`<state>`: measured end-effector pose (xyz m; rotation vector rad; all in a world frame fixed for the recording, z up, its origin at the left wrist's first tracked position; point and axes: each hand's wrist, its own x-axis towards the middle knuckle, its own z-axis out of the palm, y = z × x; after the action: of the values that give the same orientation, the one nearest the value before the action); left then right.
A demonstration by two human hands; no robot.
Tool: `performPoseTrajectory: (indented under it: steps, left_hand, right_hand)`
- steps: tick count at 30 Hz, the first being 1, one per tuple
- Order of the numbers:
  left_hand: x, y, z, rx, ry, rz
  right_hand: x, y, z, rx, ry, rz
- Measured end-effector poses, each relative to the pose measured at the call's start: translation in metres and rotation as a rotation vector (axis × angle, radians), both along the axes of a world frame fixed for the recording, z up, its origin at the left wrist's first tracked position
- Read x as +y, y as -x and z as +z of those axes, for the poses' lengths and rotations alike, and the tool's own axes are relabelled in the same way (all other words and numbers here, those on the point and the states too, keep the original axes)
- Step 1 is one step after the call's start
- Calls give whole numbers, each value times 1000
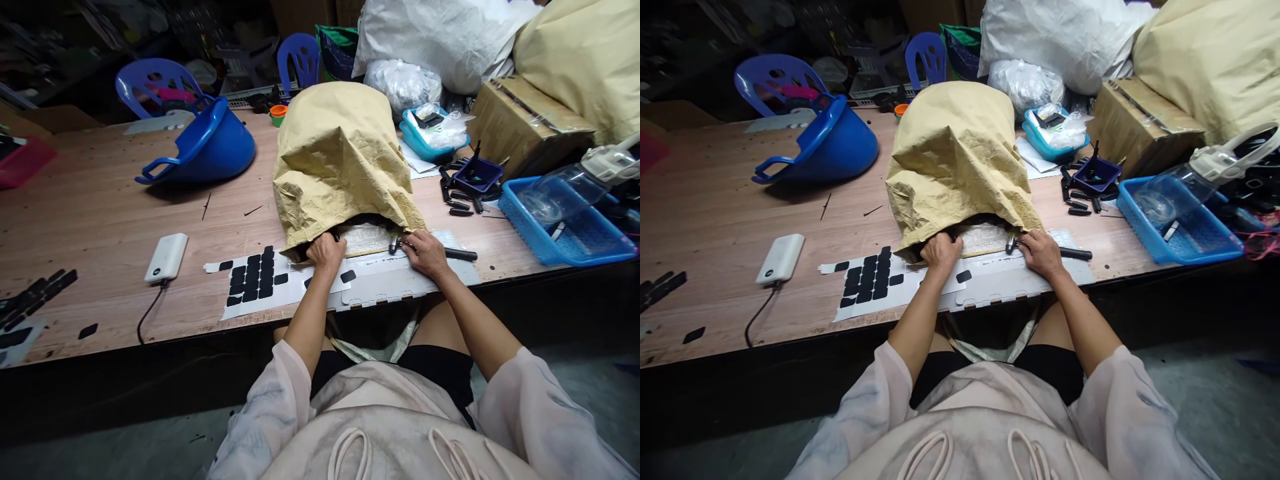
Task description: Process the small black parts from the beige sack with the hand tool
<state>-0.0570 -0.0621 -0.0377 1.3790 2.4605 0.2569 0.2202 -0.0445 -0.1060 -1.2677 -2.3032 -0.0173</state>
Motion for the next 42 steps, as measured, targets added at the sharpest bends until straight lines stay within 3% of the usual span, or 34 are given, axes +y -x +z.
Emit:
performPoseTrajectory:
  steps: [3,6,9,12,14,25,42]
  left_hand:
    - [-4,4,2,-40,16,19]
    - [-22,7,2,-50,-111,-68]
    - [-45,2,-7,-72,-265,-352]
    - [-59,-6,-19,-96,-294,-670]
    - [-61,-10,-26,-91,-287,-767]
    - [-51,-28,-51,-266,-347,-641]
    - [-50,-25,-55,-350,-343,-594]
  right_hand:
    - [0,0,0,-5,0,-6]
    - [-1,1,1,-4,13,-8]
    - [-1,1,1,1,27,-11]
    - [-1,1,2,9,30,-14]
    - [-1,1,2,10,27,-17]
    - [-1,1,3,-6,23,-18]
    - [-2,1,4,0,20,-33]
